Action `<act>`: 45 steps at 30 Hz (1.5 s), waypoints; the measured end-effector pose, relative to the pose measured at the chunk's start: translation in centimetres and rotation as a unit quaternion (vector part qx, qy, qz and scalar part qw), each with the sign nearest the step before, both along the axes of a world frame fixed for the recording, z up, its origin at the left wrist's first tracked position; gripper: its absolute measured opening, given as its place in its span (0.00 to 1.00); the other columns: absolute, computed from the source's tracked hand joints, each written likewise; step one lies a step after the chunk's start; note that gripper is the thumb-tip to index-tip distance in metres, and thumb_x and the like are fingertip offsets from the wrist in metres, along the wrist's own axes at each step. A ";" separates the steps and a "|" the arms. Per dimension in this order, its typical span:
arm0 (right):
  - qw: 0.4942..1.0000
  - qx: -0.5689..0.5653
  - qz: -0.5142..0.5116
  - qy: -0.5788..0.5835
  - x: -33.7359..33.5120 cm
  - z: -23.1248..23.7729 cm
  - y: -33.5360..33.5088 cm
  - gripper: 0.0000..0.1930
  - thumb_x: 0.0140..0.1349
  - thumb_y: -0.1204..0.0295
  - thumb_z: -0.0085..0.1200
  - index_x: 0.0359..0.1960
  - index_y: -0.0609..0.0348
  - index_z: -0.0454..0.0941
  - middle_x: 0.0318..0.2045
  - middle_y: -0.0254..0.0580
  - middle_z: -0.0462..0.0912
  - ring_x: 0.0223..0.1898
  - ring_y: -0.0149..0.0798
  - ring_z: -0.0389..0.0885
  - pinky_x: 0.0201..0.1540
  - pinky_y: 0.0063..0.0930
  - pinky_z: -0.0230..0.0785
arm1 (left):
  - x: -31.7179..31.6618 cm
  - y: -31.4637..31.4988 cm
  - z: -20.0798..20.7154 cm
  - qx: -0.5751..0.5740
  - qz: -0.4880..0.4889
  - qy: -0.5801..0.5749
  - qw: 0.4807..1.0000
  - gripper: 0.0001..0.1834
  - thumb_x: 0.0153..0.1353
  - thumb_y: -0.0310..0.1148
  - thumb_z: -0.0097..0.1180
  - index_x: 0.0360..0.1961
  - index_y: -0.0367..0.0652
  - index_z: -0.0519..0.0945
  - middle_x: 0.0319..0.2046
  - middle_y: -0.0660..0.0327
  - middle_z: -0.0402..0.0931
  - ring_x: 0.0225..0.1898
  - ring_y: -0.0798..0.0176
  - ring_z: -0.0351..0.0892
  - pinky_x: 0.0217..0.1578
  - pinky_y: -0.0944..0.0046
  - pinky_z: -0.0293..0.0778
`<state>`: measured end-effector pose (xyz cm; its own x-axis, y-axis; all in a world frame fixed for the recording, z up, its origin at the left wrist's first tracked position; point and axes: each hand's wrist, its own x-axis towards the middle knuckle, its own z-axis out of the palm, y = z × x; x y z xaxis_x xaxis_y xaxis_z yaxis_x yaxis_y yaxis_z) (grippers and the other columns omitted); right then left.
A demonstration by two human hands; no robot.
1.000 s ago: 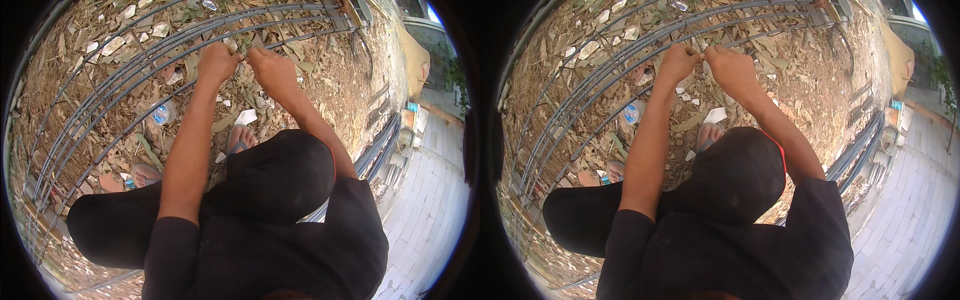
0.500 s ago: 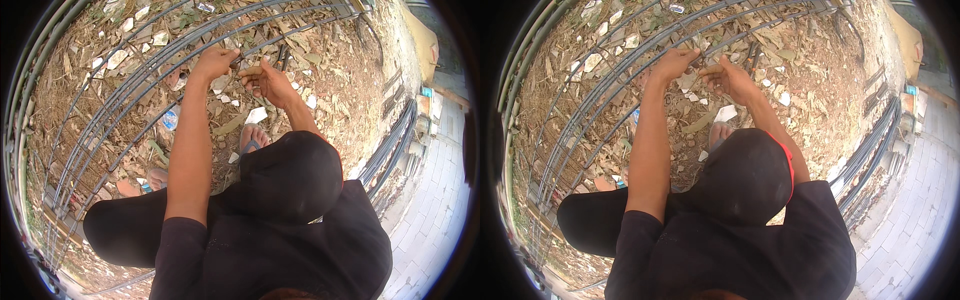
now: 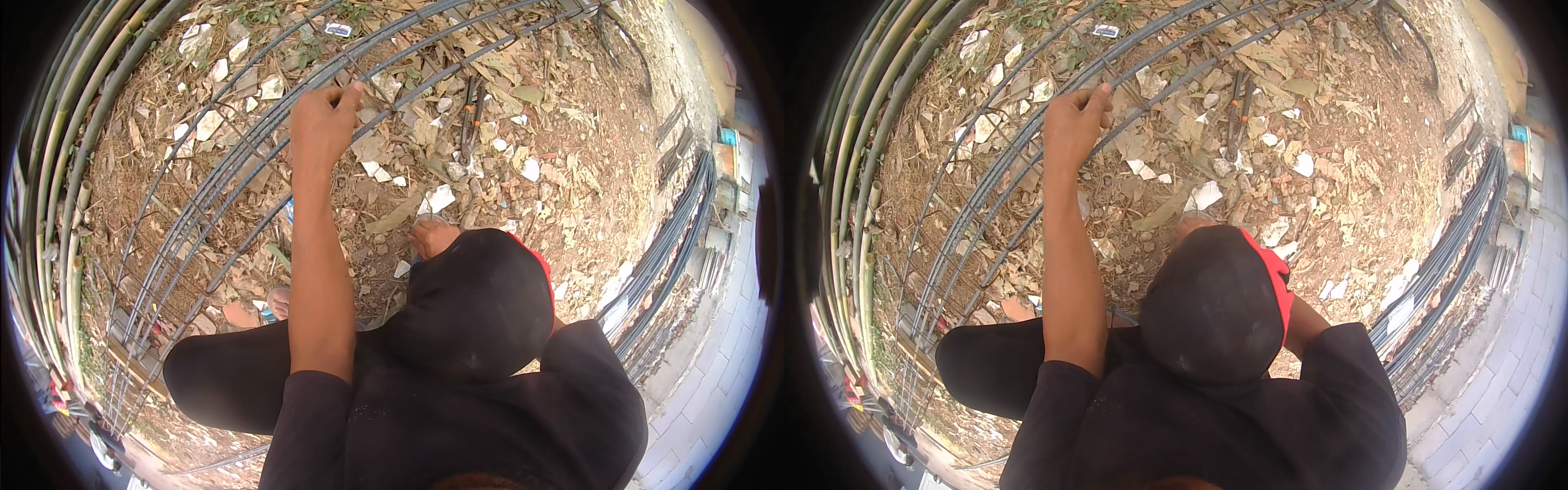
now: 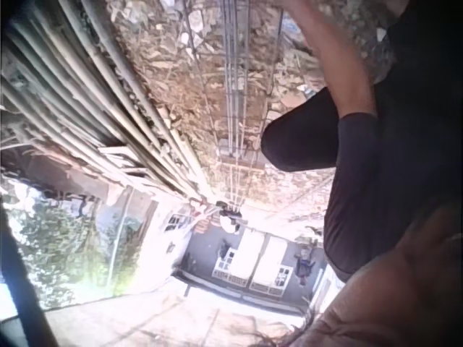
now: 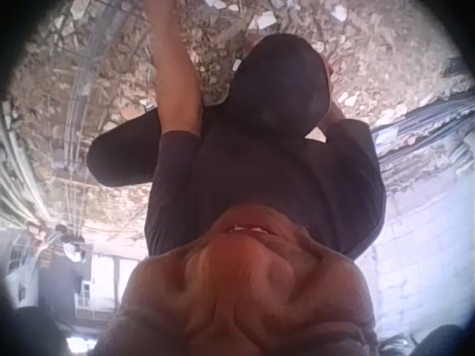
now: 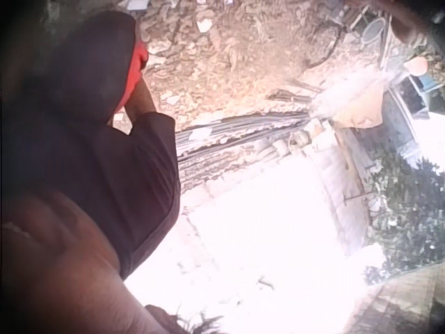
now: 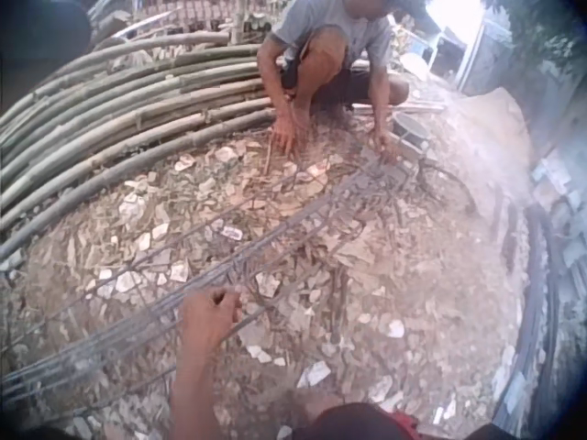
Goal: The person assembles a metal frame by hand and with pliers, securing wire ties at the intersections of the rebar rods.
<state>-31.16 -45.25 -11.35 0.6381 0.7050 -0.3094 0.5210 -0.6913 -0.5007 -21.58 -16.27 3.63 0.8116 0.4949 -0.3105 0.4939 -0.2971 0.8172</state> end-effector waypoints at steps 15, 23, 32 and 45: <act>0.949 0.204 0.116 -0.210 10.2 6.5 7.2 0.14 0.58 0.71 0.58 0.46 0.52 0.82 0.43 0.39 0.83 0.47 0.45 0.83 0.51 0.41 0.75 | -10.7 -14.0 -12.5 0.080 -0.044 0.083 0.992 0.16 0.60 0.42 0.62 0.35 0.38 0.86 0.31 0.44 0.84 0.36 0.41 0.85 0.39 0.43 0.78; 0.968 0.018 0.203 -0.147 8.1 0.9 8.9 0.12 0.59 0.73 0.55 0.44 0.56 0.82 0.43 0.43 0.83 0.47 0.47 0.83 0.50 0.42 0.76 | -11.7 -6.3 -13.9 -0.016 -0.107 0.243 0.964 0.19 0.57 0.47 0.62 0.31 0.39 0.88 0.34 0.44 0.85 0.39 0.40 0.85 0.43 0.46 0.79; 0.993 0.092 -0.016 -0.071 4.9 -0.4 6.5 0.06 0.59 0.68 0.60 0.33 0.54 0.86 0.33 0.42 0.82 0.39 0.49 0.82 0.42 0.42 0.75 | -11.8 -8.1 -13.3 0.094 -0.088 0.180 0.975 0.14 0.56 0.42 0.65 0.34 0.41 0.87 0.34 0.45 0.85 0.40 0.40 0.85 0.44 0.46 0.79; 0.997 -0.044 -0.028 0.055 6.1 2.7 -1.6 0.10 0.63 0.64 0.56 0.36 0.56 0.86 0.38 0.50 0.85 0.42 0.57 0.83 0.45 0.48 0.76 | -10.8 -11.3 -14.8 0.199 -0.076 0.191 0.958 0.13 0.61 0.39 0.61 0.37 0.38 0.82 0.32 0.45 0.85 0.38 0.43 0.86 0.40 0.45 0.80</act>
